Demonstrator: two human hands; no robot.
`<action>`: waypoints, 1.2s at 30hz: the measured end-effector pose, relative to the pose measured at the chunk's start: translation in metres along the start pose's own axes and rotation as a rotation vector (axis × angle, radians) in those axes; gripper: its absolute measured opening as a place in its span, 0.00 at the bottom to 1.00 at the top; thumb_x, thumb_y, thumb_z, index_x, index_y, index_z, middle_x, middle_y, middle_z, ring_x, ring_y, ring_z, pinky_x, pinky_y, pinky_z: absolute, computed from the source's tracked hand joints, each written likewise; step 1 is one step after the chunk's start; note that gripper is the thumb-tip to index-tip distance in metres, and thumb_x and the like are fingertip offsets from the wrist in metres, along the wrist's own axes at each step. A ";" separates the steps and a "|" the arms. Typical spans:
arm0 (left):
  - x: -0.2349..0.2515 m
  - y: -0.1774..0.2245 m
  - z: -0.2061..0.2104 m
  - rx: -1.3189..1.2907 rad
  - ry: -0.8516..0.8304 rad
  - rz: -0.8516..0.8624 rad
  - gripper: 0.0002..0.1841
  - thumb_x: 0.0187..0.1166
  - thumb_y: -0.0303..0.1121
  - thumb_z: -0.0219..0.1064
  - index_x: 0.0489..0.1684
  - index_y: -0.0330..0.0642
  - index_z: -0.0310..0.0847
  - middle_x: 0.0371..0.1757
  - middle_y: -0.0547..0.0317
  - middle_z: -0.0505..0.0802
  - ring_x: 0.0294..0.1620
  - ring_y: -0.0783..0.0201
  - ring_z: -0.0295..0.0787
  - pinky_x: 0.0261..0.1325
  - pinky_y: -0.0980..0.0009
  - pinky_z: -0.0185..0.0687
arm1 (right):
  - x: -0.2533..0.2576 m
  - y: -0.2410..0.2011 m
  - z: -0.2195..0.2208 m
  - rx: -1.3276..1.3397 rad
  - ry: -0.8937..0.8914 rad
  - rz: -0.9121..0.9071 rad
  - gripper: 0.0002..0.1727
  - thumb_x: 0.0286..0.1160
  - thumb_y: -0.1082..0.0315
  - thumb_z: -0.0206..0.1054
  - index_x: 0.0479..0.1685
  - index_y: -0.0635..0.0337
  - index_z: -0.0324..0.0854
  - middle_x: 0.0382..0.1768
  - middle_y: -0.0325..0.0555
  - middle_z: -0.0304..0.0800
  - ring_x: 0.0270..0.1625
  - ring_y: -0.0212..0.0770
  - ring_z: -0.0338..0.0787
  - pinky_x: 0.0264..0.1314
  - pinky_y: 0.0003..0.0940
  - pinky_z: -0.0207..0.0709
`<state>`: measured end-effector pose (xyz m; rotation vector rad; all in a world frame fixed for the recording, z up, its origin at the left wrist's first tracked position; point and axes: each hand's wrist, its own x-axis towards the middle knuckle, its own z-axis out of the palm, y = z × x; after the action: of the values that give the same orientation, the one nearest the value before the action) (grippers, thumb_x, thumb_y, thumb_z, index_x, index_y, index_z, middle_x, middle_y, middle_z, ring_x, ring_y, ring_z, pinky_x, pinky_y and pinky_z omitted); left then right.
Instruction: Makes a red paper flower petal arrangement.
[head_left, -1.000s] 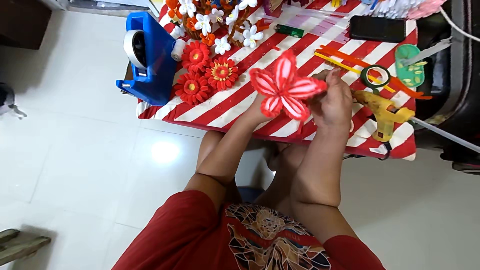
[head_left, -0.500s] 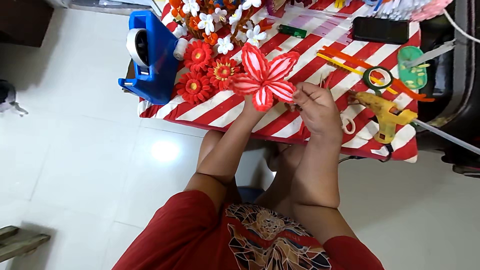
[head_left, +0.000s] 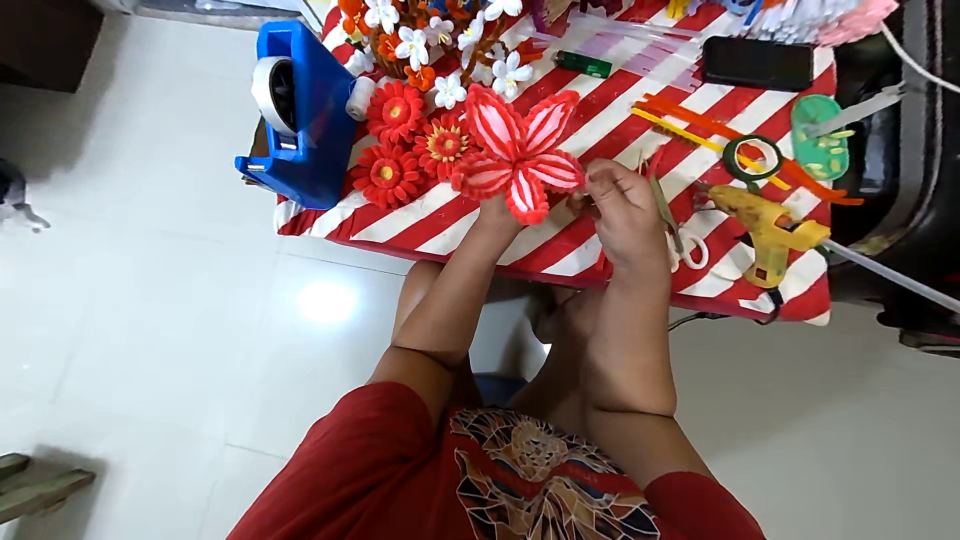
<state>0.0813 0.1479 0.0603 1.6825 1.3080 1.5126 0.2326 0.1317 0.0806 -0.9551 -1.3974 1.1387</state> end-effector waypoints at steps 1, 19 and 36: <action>-0.001 -0.001 -0.004 0.110 -0.039 0.014 0.12 0.74 0.22 0.66 0.49 0.21 0.85 0.45 0.41 0.92 0.51 0.68 0.87 0.60 0.77 0.76 | -0.001 -0.002 0.000 -0.004 -0.018 0.024 0.16 0.91 0.63 0.50 0.32 0.42 0.79 0.26 0.17 0.83 0.31 0.15 0.82 0.38 0.16 0.79; 0.000 -0.005 -0.009 0.102 0.005 0.057 0.14 0.76 0.24 0.65 0.55 0.21 0.83 0.52 0.38 0.92 0.60 0.64 0.86 0.67 0.73 0.74 | -0.004 -0.006 0.030 0.035 -0.289 0.205 0.12 0.83 0.69 0.62 0.28 0.55 0.84 0.21 0.25 0.85 0.25 0.18 0.84 0.32 0.15 0.80; 0.007 -0.012 0.007 -0.650 0.107 -0.203 0.09 0.77 0.16 0.58 0.46 0.37 0.79 0.39 0.72 0.89 0.46 0.86 0.84 0.56 0.83 0.80 | 0.000 0.004 0.009 0.113 -0.175 0.090 0.10 0.85 0.61 0.62 0.32 0.42 0.83 0.26 0.16 0.85 0.30 0.15 0.83 0.37 0.16 0.80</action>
<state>0.0836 0.1605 0.0512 1.0385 0.8621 1.6789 0.2239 0.1311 0.0766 -0.8619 -1.4240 1.3818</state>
